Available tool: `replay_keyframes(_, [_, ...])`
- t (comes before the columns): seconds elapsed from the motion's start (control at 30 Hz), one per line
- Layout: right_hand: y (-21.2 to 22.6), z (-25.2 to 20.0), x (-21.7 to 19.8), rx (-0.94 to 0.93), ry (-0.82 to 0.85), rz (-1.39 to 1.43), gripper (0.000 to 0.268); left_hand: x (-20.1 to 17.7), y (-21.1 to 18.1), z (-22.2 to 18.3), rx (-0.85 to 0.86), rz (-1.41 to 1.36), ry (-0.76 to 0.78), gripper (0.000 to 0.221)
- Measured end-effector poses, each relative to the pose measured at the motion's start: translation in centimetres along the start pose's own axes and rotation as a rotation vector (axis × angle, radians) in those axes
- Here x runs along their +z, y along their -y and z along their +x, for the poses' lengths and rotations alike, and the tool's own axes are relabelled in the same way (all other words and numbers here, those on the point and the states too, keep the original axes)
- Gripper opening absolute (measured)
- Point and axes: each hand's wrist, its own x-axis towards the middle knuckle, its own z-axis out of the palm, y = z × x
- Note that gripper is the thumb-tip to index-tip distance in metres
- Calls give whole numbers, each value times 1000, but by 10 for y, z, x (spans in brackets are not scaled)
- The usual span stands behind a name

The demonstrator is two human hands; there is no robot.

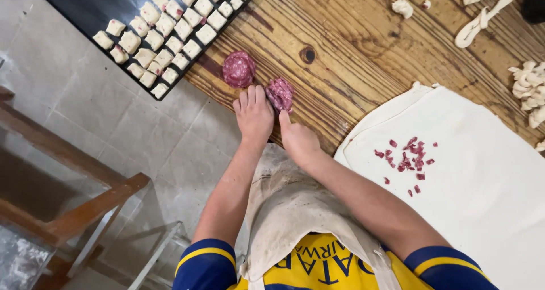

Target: Chopping salami into small pieces on a wooden table and organizing them on a white sheet.

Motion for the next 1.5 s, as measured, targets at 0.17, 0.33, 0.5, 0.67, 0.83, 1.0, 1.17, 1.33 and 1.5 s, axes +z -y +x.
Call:
replay_keyframes(0.17, [-18,17,16,-3,1,1,47,5,-1,-7,-7,26,1,13])
replay_keyframes(0.33, [-21,25,24,-6,-25,-1,52,10,1,-9,-6,14,1,20])
replay_keyframes(0.5, [-27,29,24,-29,-38,-13,52,16,0,-11,-21,25,13,21])
replay_keyframes(0.67, [-31,17,23,-30,-36,15,47,8,-3,-8,-32,29,17,17])
replay_keyframes(0.83, [-22,27,16,-43,-54,9,51,7,-3,-3,-44,32,22,16])
replay_keyframes(1.0, [-31,0,21,-27,-4,-41,51,-4,-5,-5,-49,21,30,14])
replay_keyframes(1.17, [-33,17,24,-19,-29,-23,51,5,-5,-8,-42,9,8,12])
replay_keyframes(1.33, [-31,0,22,-15,6,-70,51,-8,-3,2,-54,29,-7,11])
replay_keyframes(1.5, [-48,28,40,-21,-43,-21,45,2,-2,-7,-33,6,-22,17])
